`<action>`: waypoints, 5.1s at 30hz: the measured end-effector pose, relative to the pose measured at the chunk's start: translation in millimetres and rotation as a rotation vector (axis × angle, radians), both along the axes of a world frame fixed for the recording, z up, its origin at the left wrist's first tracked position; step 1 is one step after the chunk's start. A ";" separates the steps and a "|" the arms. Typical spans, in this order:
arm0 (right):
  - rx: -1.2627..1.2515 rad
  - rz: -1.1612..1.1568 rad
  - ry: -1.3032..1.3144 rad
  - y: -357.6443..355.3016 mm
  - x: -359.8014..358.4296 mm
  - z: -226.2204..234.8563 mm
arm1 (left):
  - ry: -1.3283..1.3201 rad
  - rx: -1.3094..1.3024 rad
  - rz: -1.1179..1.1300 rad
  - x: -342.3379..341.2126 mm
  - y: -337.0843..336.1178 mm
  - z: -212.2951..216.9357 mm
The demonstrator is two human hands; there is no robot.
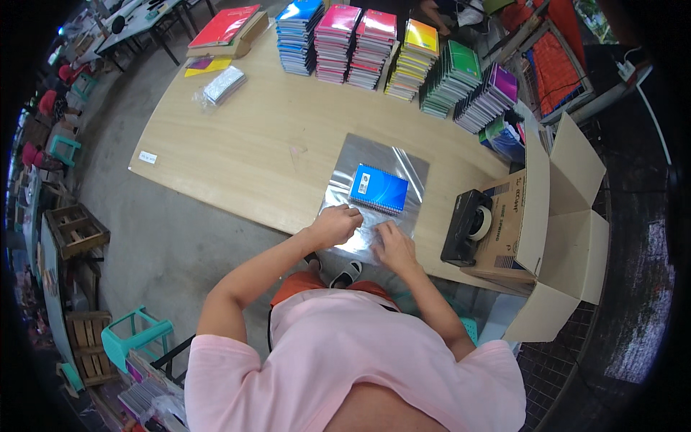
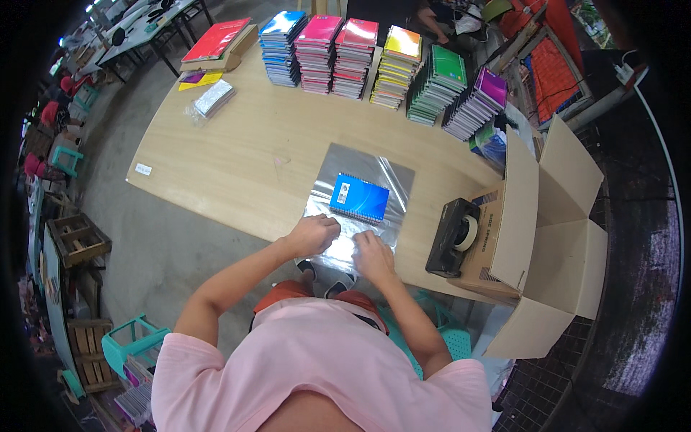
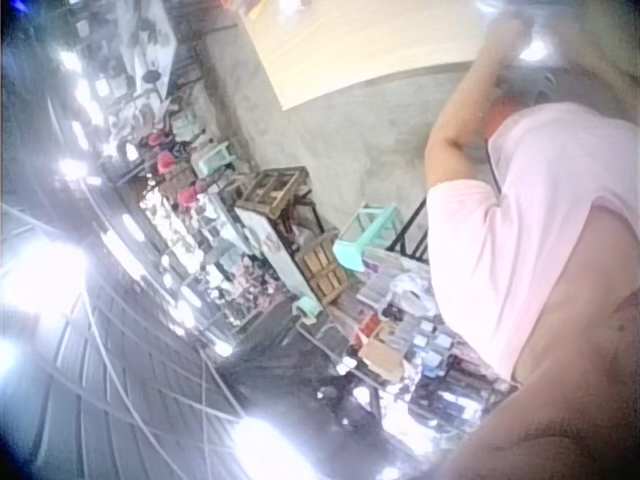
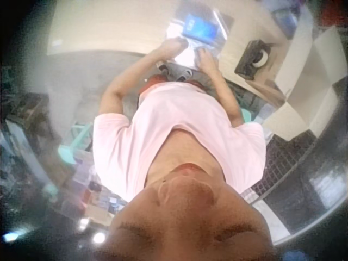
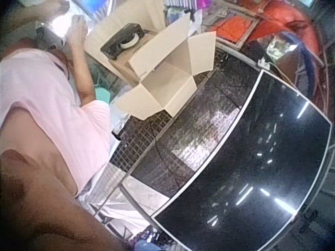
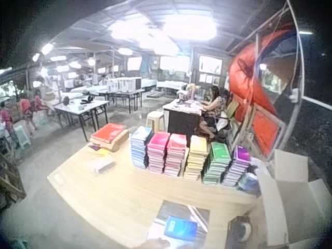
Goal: The person wraps spiral-bound notebooks in clear plastic sleeves using a tape dispenser. They place each notebook into a sleeve, fold the plastic edges, and seal the package with tape. The wrapped notebooks are then placed into a cardboard box.
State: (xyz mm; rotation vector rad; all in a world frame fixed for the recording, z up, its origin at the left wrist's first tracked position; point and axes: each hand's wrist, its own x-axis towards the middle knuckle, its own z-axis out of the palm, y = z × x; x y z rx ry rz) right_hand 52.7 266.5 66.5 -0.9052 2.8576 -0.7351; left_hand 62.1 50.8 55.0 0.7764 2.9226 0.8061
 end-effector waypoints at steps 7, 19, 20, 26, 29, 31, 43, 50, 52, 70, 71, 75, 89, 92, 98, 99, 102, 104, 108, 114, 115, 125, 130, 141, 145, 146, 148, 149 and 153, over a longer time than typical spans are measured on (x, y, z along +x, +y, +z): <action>-0.059 -0.184 -0.216 44.6 -80.6 37.8 | 0.080 0.042 0.541 -55.8 -45.9 90.1; -0.083 -0.229 -0.767 72.1 -194.3 -15.0 | 0.142 -0.038 0.239 -10.2 61.1 3.1; 0.014 -0.307 -0.479 74.4 -197.6 -25.9 | 0.146 -0.040 0.242 -10.8 63.7 3.8; -0.128 0.020 -0.384 -13.8 -221.2 -37.5 | 0.073 -0.087 0.258 -10.0 64.5 0.2; 0.035 0.070 -0.679 -22.1 -243.1 -70.2 | -0.025 -0.175 0.198 -9.3 65.4 11.5; 0.071 0.070 -0.785 -32.8 -238.4 -51.8 | -0.062 -0.178 0.216 -3.2 63.3 11.6; 0.123 0.144 -0.733 -28.4 -235.2 -50.6 | -0.064 -0.181 0.250 -4.4 69.0 13.3; -0.096 -0.093 0.108 -19.7 -225.3 -74.6 | -0.038 -0.157 0.272 -5.6 73.4 7.5; -0.090 -0.069 0.261 -19.5 -223.9 -75.8 | -0.045 -0.167 0.281 -7.0 72.8 8.8; 0.107 0.104 -0.203 -25.9 -230.6 9.3 | 0.067 -0.095 0.415 -17.4 77.8 8.5; 0.098 0.113 -0.212 -27.9 -228.9 15.5 | 0.080 -0.084 0.429 -19.0 78.0 7.8; 0.083 0.149 -0.157 -33.8 -222.6 14.2 | 0.026 -0.049 0.458 -20.1 78.1 9.6; -0.120 0.216 0.252 -30.7 -131.0 -0.5 | 0.191 -0.064 0.508 -7.3 95.0 -35.7; -0.099 0.187 0.255 -34.4 -120.7 -0.9 | 0.306 -0.033 0.544 -17.2 97.5 -60.2; -0.170 0.141 0.240 -38.0 -119.1 -14.7 | 0.272 -0.050 0.553 -20.1 96.7 -56.3; -0.181 0.136 0.240 -37.7 -118.9 -15.1 | 0.257 -0.056 0.558 -20.2 97.8 -52.6; -0.091 0.131 0.215 -38.2 -119.5 -14.5 | 0.278 -0.054 0.582 -22.0 99.7 -54.7; -0.076 0.109 0.250 -39.1 -117.3 -15.6 | 0.313 -0.060 0.592 -23.7 100.1 -57.9; -0.091 0.075 0.253 -36.7 -117.8 -21.5 | 0.417 -0.084 0.605 -31.2 98.6 -63.3; 0.001 0.029 0.286 -40.2 -118.1 -28.5 | 0.267 -0.080 0.561 -33.3 97.4 -53.4; 0.012 0.040 0.274 -39.3 -117.7 -30.0 | 0.308 -0.089 0.582 -32.2 99.1 -55.8; 0.026 0.130 -0.007 -39.5 -98.3 -12.9 | -0.125 0.318 0.452 -21.8 62.8 -42.5; 0.306 0.091 0.182 -45.7 -73.3 -17.4 | 0.211 0.033 0.433 5.8 21.4 -21.5; 0.134 0.092 0.368 -23.8 -74.3 -15.5 | 0.066 -0.145 0.204 -53.0 22.6 2.8; 0.171 -0.056 0.295 6.6 -88.3 39.7 | 0.102 -0.138 0.207 -51.7 19.6 6.0; 0.178 -0.050 0.374 17.2 -100.7 41.7 | 0.123 -0.140 0.202 -53.8 21.6 6.8; 0.186 -0.031 0.526 35.8 -123.1 33.5 | 0.160 -0.152 0.199 -55.7 21.9 6.0; 0.144 -0.007 0.497 47.2 -118.6 24.2 | 0.160 -0.142 0.197 -55.4 22.6 5.1; 0.168 -0.110 0.321 111.2 -60.9 -29.9 | 0.154 -0.094 0.189 -60.1 25.8 6.8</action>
